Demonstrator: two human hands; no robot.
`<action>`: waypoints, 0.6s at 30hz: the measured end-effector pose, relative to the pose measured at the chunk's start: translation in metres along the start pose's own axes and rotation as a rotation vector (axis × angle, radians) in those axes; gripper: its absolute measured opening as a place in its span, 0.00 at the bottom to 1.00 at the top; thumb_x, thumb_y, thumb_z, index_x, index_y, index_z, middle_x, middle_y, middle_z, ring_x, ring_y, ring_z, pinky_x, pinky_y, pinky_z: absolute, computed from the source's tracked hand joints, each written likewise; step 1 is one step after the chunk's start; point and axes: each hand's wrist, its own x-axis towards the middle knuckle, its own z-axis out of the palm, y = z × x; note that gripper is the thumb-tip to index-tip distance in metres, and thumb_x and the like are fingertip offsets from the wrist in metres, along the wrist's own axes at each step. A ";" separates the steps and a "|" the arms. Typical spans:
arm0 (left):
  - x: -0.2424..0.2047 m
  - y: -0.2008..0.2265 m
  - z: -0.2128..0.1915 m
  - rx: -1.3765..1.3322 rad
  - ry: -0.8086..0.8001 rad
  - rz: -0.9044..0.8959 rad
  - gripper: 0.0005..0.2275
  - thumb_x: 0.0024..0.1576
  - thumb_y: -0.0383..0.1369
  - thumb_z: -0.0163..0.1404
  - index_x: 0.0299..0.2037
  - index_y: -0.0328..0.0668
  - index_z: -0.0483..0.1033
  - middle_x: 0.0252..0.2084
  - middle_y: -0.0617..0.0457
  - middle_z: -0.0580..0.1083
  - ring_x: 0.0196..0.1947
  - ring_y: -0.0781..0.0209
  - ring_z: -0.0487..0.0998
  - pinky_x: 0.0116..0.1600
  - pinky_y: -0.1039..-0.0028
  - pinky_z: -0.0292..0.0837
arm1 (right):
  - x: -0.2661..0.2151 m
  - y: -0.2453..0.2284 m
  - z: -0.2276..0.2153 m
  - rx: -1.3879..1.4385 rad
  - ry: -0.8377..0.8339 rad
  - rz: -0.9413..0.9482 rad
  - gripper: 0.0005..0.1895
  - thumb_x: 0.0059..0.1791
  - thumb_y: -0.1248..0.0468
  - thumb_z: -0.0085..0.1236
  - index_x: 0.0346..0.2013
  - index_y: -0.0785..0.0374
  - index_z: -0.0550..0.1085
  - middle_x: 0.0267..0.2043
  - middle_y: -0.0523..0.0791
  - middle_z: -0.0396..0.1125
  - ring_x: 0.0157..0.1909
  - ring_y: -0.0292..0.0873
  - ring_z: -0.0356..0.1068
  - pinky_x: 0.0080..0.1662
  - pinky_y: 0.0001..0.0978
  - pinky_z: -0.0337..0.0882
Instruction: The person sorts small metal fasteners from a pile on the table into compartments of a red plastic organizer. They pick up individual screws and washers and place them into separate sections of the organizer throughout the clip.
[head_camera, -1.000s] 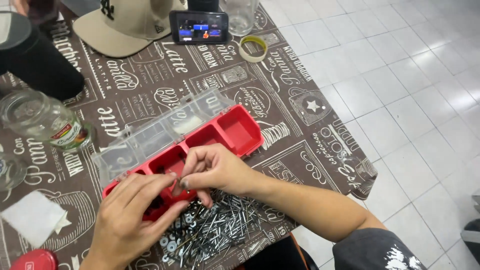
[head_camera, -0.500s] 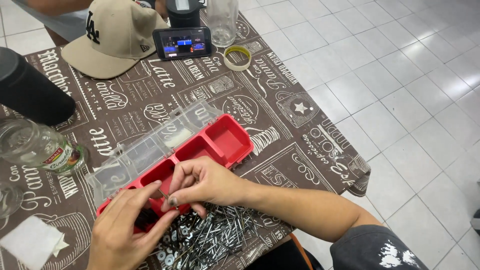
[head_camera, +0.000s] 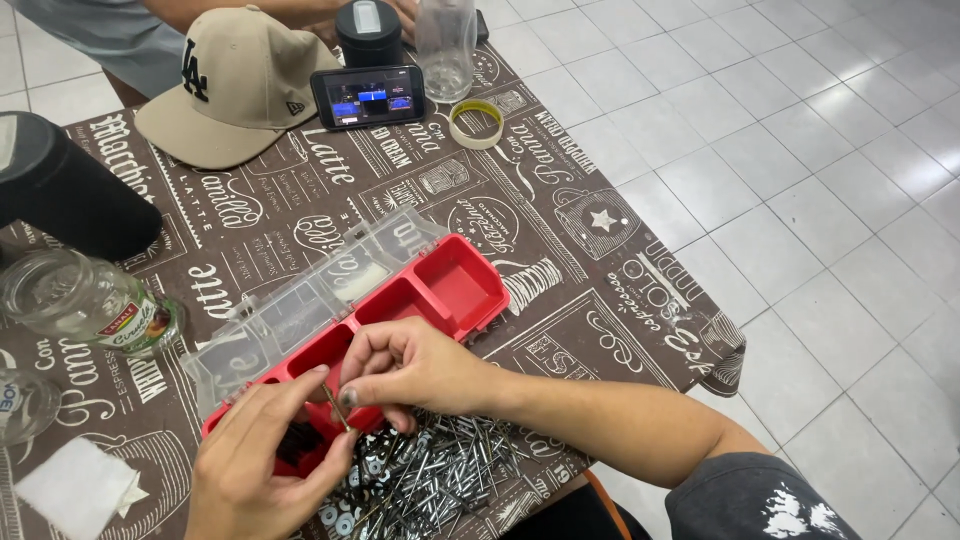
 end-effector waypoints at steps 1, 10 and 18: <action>-0.001 -0.001 0.000 0.001 0.000 0.001 0.25 0.48 0.34 0.64 0.55 0.34 0.75 0.41 0.47 0.80 0.37 0.58 0.81 0.49 0.67 0.79 | 0.001 -0.002 0.000 0.000 0.000 -0.001 0.03 0.53 0.70 0.58 0.41 0.66 0.73 0.27 0.45 0.72 0.20 0.31 0.69 0.25 0.17 0.72; -0.001 0.002 -0.004 -0.044 -0.028 -0.018 0.25 0.47 0.38 0.64 0.55 0.36 0.76 0.39 0.50 0.79 0.35 0.61 0.80 0.46 0.71 0.78 | -0.002 -0.005 0.003 -0.188 -0.033 -0.017 0.12 0.54 0.59 0.58 0.29 0.61 0.74 0.22 0.46 0.73 0.16 0.30 0.66 0.20 0.13 0.64; 0.001 0.001 -0.006 -0.187 -0.020 -0.069 0.23 0.45 0.37 0.64 0.49 0.33 0.78 0.40 0.46 0.81 0.38 0.60 0.83 0.47 0.75 0.83 | 0.002 0.000 0.003 -1.106 0.095 -0.961 0.05 0.53 0.71 0.60 0.43 0.70 0.76 0.36 0.47 0.76 0.32 0.41 0.75 0.32 0.30 0.75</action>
